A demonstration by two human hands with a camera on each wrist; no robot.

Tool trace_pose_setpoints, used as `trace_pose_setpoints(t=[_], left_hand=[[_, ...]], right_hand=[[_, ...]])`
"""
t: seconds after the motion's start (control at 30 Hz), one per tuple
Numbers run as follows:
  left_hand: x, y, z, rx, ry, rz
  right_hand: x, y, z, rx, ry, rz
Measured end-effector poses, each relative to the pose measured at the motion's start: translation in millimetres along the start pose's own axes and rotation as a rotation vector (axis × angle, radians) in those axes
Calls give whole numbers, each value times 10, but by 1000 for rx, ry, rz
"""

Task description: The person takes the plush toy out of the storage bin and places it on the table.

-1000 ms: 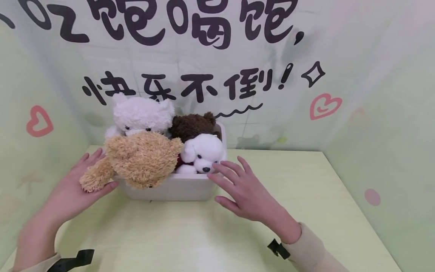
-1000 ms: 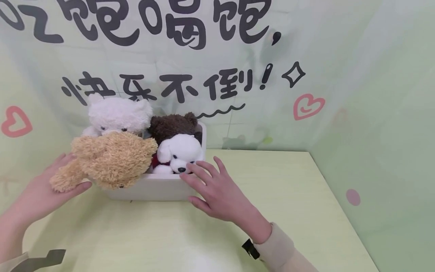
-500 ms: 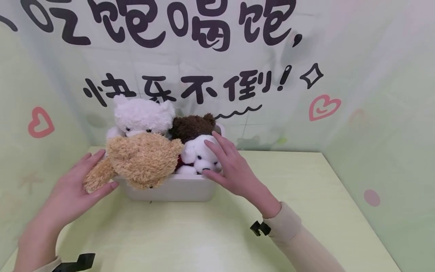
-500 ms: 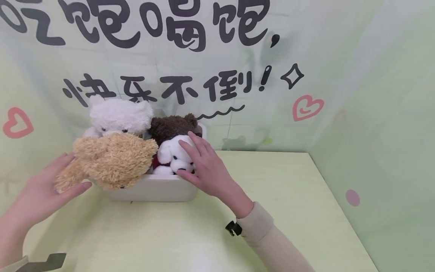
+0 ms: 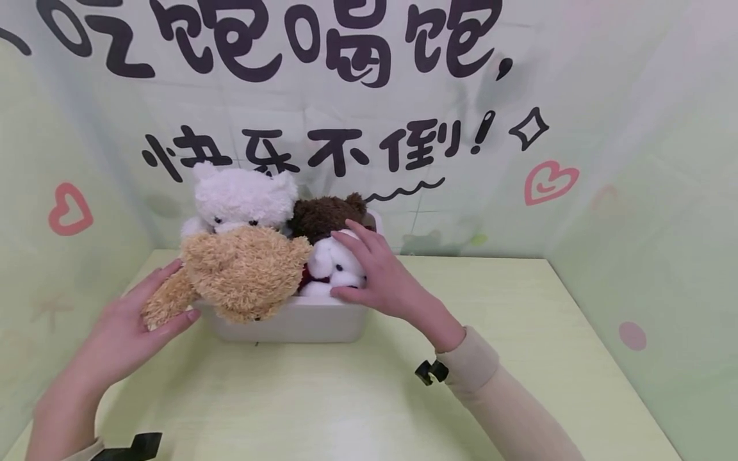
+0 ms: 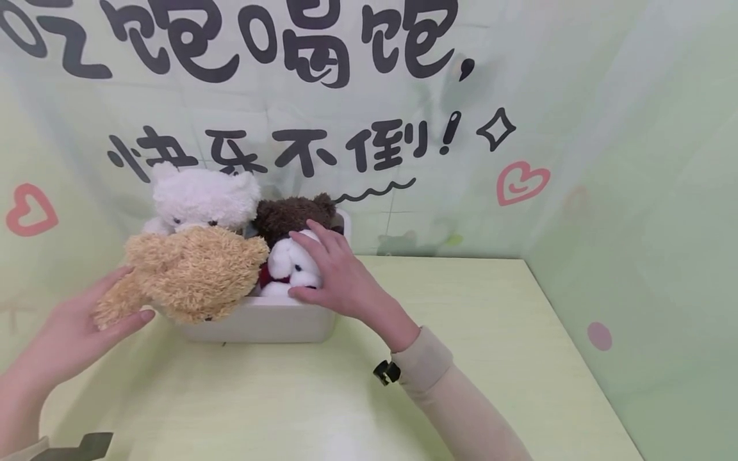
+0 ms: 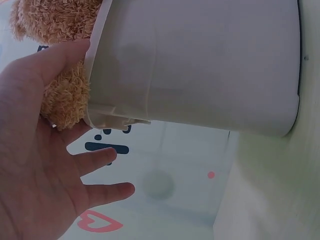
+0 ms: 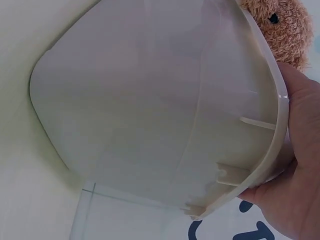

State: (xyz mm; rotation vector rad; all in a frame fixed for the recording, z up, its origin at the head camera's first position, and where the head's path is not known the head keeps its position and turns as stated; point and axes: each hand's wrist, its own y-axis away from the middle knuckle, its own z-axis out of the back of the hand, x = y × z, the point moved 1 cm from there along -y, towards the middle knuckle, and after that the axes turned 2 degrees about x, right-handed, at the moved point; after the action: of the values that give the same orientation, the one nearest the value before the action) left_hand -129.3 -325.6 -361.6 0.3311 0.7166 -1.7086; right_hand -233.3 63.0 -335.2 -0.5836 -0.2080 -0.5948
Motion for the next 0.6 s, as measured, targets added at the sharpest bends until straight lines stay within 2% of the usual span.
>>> trace_pose_setpoints(t=[0.13, 0.43, 0.6], left_hand=[[3, 3, 2, 3, -7, 9], [3, 4, 8, 6, -17, 15], [2, 6, 2, 4, -17, 9]], right_hand=[[-18, -33, -13, -28, 9, 56], [-20, -100, -57, -180, 25, 247], [-11, -110, -29, -179, 42, 306]])
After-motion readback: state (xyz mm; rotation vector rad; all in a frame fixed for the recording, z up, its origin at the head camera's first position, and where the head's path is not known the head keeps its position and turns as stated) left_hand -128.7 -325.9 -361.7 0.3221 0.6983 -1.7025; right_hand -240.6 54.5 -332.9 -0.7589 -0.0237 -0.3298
